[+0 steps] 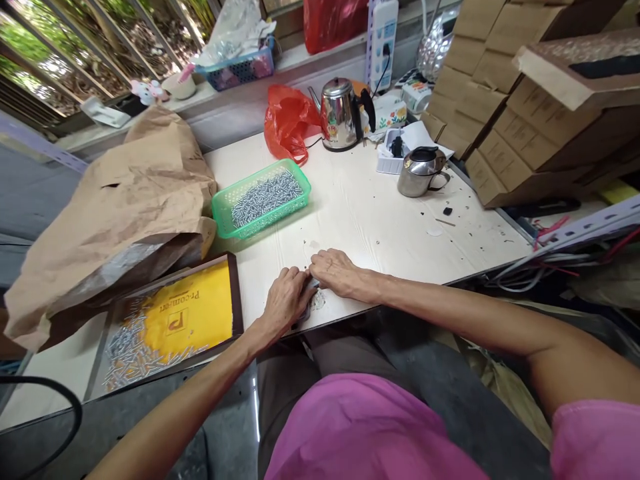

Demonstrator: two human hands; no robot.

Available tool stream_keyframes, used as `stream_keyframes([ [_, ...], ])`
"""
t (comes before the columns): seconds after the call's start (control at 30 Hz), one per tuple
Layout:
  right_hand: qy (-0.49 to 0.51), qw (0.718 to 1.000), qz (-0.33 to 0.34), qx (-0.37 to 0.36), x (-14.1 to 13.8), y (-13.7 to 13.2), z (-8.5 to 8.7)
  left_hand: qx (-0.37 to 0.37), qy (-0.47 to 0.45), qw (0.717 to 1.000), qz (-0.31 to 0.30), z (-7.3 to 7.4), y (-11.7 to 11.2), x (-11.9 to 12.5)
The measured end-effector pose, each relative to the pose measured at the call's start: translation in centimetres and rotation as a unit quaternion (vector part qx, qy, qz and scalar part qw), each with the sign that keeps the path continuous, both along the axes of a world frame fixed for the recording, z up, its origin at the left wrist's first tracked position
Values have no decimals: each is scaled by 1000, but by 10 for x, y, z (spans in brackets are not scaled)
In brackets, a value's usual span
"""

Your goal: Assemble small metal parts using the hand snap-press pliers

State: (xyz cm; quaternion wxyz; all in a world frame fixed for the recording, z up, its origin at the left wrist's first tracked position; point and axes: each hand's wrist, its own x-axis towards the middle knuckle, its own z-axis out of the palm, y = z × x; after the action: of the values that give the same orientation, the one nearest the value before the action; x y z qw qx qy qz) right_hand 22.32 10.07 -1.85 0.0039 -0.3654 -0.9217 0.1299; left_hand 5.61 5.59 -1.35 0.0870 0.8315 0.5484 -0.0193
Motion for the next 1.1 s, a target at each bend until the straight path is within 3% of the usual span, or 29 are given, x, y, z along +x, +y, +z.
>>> stream_keyframes([
  [0.13, 13, 1000, 13, -21, -1, 9, -4, -3, -12, 1000, 22, -2, 5, 1],
  [0.27, 5, 1000, 19, 5, 2, 17, 0, 10, -25, 999, 36, -3, 4, -2],
  [0.47, 59, 992, 109, -30, 15, 33, -1, 99, -102, 990, 26, -25, -36, 5],
  [0.63, 48, 997, 42, 46, 3, 43, -13, 91, -185, 978, -8, -37, -67, 26],
  [0.83, 9, 994, 11, 108, -20, 59, -4, 75, -228, 971, 3, -37, -63, 29],
  [0.9, 19, 994, 50, 100, -31, 47, 4, 77, -240, 968, -6, -38, -63, 28],
  [1.0, 63, 977, 192, 66, -53, 14, 11, 85, -255, 963, -24, -36, -77, 25],
  [1.1, 69, 951, 296, 61, -71, -15, 3, 94, -259, 957, -92, -29, -102, 12],
])
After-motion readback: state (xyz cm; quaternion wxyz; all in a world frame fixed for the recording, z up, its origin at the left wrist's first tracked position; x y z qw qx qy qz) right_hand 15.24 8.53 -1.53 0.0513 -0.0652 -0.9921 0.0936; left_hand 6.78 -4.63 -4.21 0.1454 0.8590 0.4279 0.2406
